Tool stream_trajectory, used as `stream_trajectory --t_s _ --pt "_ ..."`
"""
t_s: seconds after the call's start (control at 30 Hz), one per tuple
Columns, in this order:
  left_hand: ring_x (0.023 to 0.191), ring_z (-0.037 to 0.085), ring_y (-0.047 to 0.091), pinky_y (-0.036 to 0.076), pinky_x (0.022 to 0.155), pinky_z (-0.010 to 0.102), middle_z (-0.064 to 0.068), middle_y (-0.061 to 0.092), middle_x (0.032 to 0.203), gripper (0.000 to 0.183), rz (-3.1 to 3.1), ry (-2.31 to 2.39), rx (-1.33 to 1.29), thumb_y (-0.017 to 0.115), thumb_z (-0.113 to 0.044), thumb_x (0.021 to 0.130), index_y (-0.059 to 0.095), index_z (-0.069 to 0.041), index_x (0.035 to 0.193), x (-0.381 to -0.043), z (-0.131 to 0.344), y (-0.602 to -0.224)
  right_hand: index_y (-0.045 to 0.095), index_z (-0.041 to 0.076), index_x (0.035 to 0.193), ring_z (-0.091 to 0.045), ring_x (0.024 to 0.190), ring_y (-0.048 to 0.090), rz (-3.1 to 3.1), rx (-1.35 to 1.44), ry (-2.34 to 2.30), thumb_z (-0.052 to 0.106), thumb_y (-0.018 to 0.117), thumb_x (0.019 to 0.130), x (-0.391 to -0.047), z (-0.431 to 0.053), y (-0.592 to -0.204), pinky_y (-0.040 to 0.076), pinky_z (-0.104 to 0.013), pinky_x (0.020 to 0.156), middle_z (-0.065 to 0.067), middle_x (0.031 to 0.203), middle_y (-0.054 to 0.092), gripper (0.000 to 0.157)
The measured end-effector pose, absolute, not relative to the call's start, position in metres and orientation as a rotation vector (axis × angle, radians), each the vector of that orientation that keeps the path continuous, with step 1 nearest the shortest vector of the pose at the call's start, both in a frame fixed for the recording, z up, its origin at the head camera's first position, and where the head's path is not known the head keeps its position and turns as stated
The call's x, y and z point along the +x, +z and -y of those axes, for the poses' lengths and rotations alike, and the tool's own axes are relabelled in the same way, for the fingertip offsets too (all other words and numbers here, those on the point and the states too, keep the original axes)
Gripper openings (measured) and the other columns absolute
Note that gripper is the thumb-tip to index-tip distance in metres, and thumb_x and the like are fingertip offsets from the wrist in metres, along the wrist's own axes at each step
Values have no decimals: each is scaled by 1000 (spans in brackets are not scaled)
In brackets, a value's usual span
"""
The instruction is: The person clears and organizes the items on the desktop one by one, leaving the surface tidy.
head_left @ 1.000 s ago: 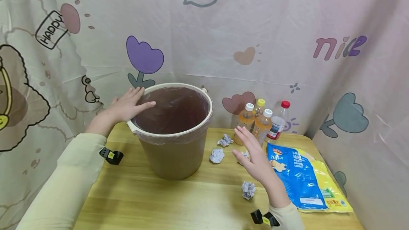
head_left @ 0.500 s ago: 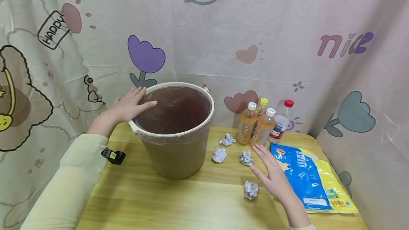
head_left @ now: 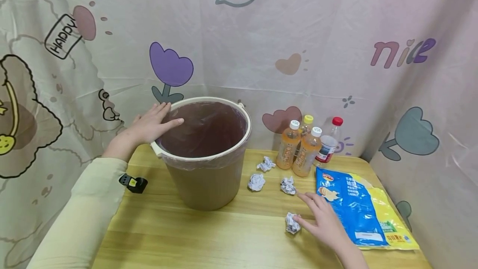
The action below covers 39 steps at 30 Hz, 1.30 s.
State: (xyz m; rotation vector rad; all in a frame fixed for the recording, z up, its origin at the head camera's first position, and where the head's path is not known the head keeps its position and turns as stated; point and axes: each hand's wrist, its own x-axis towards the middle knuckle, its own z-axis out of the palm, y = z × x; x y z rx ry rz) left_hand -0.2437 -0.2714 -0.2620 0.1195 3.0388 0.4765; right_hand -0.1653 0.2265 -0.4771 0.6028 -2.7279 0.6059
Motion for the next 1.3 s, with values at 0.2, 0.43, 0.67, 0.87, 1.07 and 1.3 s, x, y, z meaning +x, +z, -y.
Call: stream_trajectory --t_s 0.2,0.43,0.67,0.87,1.07,1.3 --pt "150 44 -7 -2 110 77 22 -2 163 97 -3045 484 121 29 -74 92 2 -7 157 -245 273 -264 55 21 138 -31 123 53 2874 567 592 56 72 80 -163 -225 -488 43 -59 101 -8 132 58 71" --pt "151 43 -6 -2 110 76 21 -1 164 98 -3049 512 117 29 -75 91 4 -7 157 -245 272 -265 55 22 137 -28 122 55 2999 551 563 66 69 76 -164 -226 -495 47 -55 99 -4 131 59 76" --pt "151 42 -7 -2 110 76 20 -1 164 99 -3047 516 109 29 -76 91 3 -8 157 -243 272 -265 59 22 132 -28 121 55 3070 555 556 62 76 70 -162 -225 -497 46 -55 99 -2 127 61 76" --pt "151 42 -6 -2 110 76 20 -1 164 98 -3053 515 108 29 -76 91 4 -8 157 -243 272 -265 60 20 131 -27 122 55 3142 547 618 56 81 67 -162 -221 -497 44 -55 102 -1 126 62 77" --pt "151 43 -6 -2 110 76 21 0 164 99 -3053 518 109 29 -76 91 4 -8 157 -243 273 -265 60 18 131 -30 124 53 3191 550 642 43 87 65 -161 -219 -496 42 -59 103 -3 127 62 75" --pt "151 42 -6 -2 111 76 20 0 164 99 -3052 531 108 30 -76 91 4 -9 158 -244 273 -266 62 17 127 -29 122 55 3176 573 612 38 87 66 -161 -218 -498 42 -58 103 -1 123 64 69"
